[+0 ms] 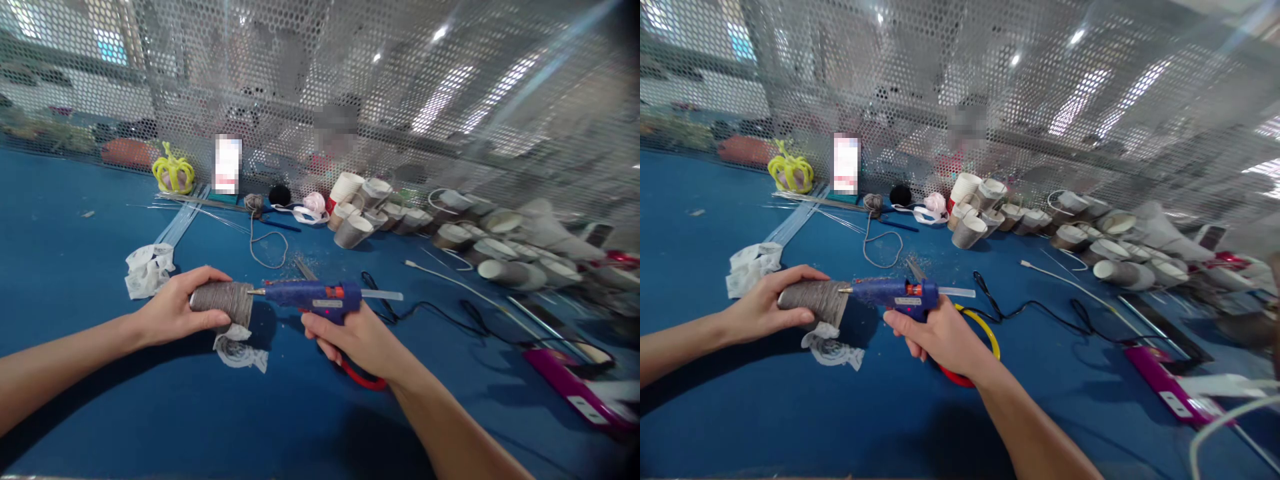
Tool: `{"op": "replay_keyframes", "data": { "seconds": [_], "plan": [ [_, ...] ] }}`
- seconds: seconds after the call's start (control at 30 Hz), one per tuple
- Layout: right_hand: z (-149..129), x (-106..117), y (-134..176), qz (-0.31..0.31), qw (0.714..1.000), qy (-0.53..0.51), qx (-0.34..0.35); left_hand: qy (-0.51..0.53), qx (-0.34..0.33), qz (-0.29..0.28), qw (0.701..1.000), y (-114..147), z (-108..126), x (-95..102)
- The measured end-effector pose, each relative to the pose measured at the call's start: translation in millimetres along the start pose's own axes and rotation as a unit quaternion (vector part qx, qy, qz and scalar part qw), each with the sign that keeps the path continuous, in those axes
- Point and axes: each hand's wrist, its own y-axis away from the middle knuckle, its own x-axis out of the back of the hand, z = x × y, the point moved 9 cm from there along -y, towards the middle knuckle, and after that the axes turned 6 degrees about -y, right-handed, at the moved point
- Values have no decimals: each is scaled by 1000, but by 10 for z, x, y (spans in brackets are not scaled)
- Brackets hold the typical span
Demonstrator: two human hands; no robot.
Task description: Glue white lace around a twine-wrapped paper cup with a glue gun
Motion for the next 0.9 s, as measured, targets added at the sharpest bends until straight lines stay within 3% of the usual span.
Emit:
{"op": "replay_keyframes", "data": {
  "seconds": [0.23,0.47,0.9],
  "plan": [
    [14,-52,32,-39,999,12,-23,15,20,14,1000,-10,-51,24],
    [-11,-16,20,-6,1000,-26,-1,69,41,-6,997,-6,-77,-8],
    [48,-84,36,-42,999,-19,-13,125,86,-1,988,-11,-156,-14]
  ]
}}
